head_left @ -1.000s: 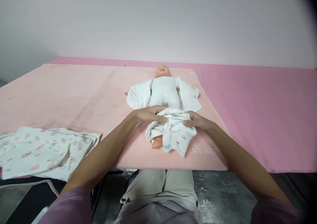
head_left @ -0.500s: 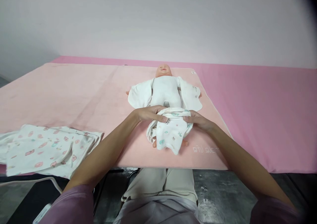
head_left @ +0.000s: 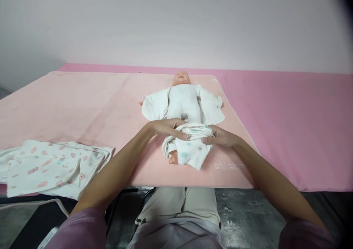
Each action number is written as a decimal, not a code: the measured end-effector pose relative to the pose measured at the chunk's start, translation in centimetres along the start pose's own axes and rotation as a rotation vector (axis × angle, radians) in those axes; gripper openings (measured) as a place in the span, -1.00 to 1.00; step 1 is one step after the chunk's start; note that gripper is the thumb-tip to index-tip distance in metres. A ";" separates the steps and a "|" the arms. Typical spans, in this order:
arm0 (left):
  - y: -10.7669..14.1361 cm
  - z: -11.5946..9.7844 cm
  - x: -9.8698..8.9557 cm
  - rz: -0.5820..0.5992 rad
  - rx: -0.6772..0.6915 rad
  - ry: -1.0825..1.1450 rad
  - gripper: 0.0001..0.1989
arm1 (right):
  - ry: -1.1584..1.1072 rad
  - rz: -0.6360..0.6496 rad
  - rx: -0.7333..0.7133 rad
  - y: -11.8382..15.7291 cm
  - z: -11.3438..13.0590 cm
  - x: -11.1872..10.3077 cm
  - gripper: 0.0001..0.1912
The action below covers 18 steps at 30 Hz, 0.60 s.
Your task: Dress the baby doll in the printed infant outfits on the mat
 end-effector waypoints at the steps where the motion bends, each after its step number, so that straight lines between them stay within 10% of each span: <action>1: 0.1 -0.1 0.1 0.034 -0.034 -0.066 -0.60 | -0.024 -0.044 -0.012 0.0 0.1 -0.1 -0.61; 6: 0.4 -0.3 0.3 0.054 -0.032 -0.116 -0.61 | -0.092 -0.050 0.074 -0.1 -0.1 -0.1 -0.54; 12: 0.0 -1.2 0.5 -0.017 0.079 -0.032 -0.60 | 0.044 0.245 0.071 0.3 -0.2 0.7 -0.58; 18: 0.0 -1.0 0.6 0.070 0.097 0.011 -0.54 | -0.048 0.044 -0.053 -0.2 -0.1 0.3 -0.54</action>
Point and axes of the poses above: each hand's wrist, its own y-axis away from the middle knuckle, its own x-axis out of the palm, z = x × y, the point moved 4 cm from there along -y, towards the middle knuckle, and after that the axes turned 6 degrees about x, right-handed, at the moved point
